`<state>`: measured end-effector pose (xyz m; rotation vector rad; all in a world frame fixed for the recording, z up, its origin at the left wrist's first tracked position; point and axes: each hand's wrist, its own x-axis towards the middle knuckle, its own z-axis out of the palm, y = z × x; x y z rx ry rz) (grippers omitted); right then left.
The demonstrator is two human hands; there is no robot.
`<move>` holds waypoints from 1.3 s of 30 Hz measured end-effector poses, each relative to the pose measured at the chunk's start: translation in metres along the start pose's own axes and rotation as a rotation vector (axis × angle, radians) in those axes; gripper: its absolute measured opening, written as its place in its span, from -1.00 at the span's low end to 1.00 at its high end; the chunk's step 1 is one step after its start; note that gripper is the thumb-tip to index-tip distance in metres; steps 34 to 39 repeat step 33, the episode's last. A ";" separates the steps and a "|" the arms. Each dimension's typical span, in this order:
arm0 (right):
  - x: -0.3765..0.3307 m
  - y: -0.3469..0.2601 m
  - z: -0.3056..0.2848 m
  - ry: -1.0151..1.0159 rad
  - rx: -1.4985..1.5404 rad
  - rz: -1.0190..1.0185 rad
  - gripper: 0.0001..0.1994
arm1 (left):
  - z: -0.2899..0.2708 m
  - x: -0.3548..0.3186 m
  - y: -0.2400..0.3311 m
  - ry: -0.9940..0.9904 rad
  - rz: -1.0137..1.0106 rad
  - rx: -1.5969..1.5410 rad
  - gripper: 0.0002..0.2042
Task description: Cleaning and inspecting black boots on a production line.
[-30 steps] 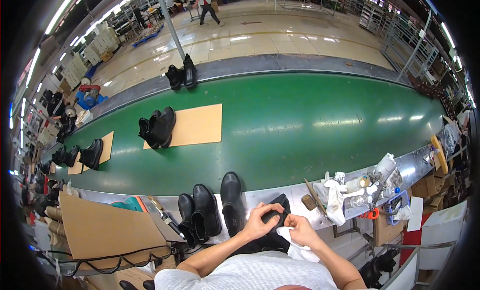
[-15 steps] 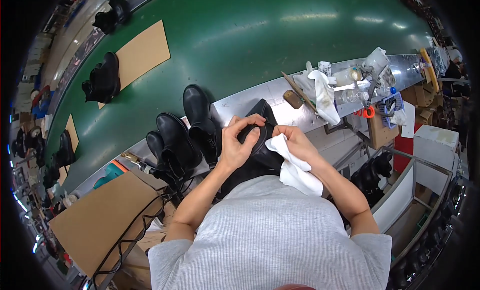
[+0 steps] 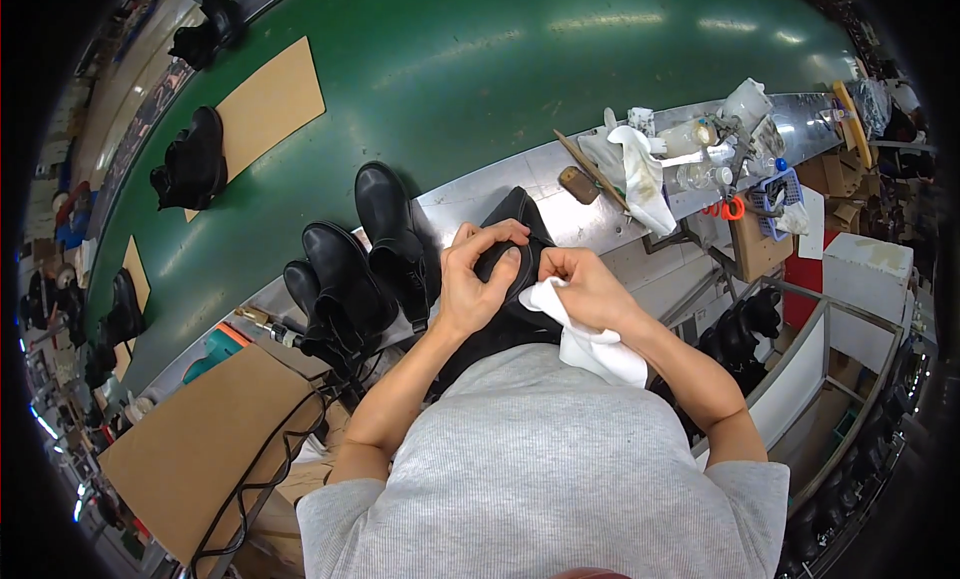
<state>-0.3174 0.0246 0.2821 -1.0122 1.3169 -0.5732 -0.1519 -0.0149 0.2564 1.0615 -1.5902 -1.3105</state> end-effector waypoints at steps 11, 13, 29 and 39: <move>0.003 0.009 -0.013 -0.150 0.394 0.196 -0.92 | -0.001 -0.007 -0.003 -0.008 -0.018 -0.050 -0.82; -0.001 0.001 -0.001 -0.061 0.008 0.026 -0.94 | -0.001 -0.008 -0.003 -0.002 -0.033 -0.073 -0.82; -0.002 -0.007 0.003 -0.001 -0.122 0.053 -0.89 | -0.002 -0.010 -0.006 -0.003 -0.015 -0.096 -0.80; 0.006 0.008 0.002 0.010 0.005 0.065 -0.87 | -0.003 -0.008 -0.004 -0.032 -0.048 -0.075 -0.80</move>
